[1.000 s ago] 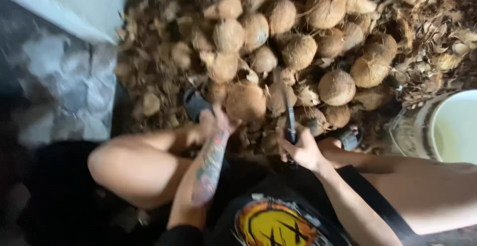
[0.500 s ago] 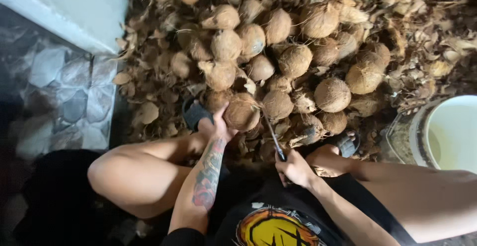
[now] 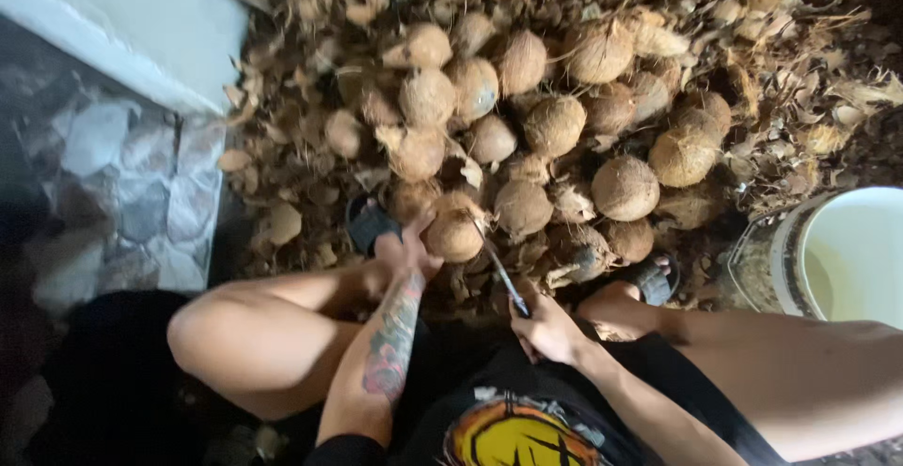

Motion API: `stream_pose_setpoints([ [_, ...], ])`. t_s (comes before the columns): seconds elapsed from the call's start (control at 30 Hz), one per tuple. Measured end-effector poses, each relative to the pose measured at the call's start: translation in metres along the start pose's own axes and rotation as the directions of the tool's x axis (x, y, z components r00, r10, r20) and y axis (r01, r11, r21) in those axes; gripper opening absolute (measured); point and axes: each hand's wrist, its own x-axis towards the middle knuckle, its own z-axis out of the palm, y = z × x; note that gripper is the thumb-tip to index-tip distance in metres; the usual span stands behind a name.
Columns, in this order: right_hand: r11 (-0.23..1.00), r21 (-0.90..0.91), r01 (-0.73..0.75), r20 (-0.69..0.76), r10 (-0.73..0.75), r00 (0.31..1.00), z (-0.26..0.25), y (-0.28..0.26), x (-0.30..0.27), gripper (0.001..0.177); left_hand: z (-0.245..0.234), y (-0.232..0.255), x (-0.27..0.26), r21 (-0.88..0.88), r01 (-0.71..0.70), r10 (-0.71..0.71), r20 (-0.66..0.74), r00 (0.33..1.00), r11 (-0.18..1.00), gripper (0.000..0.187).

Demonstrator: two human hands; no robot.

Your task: The person sits on the floor and uses a large knife to peel the husk off coconuts. They hold the coconut in one hand and strike it with the knife to remove the outer layer, then pour the coconut water into a bucket.

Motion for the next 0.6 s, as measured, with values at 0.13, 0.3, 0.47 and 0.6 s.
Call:
stream_pose_setpoints([
  [0.13,0.946,-0.002,0.325,-0.01,-0.325,0.946,-0.009,-0.075,-0.044,0.031,0.035,0.002,-0.043,-0.066,0.038,-0.031,0.105,0.994,0.997,0.064],
  [0.3,0.39,-0.213,0.896,-0.103,-0.921,0.376,-0.001,-0.092,-0.045,0.022,0.027,0.007,-0.038,0.148,0.044,-0.061,0.116,0.991,0.988,0.054],
  [0.47,0.945,-0.32,-0.062,-0.074,0.04,0.996,-0.004,-0.043,-0.009,0.043,0.023,-0.016,-0.009,0.157,-0.044,0.066,-0.136,0.989,0.987,0.109],
  [0.6,0.995,0.076,0.059,-0.125,-0.049,0.991,0.002,-0.035,-0.01,0.024,0.021,-0.021,-0.016,0.223,-0.032,0.065,-0.143,0.988,0.974,0.118],
])
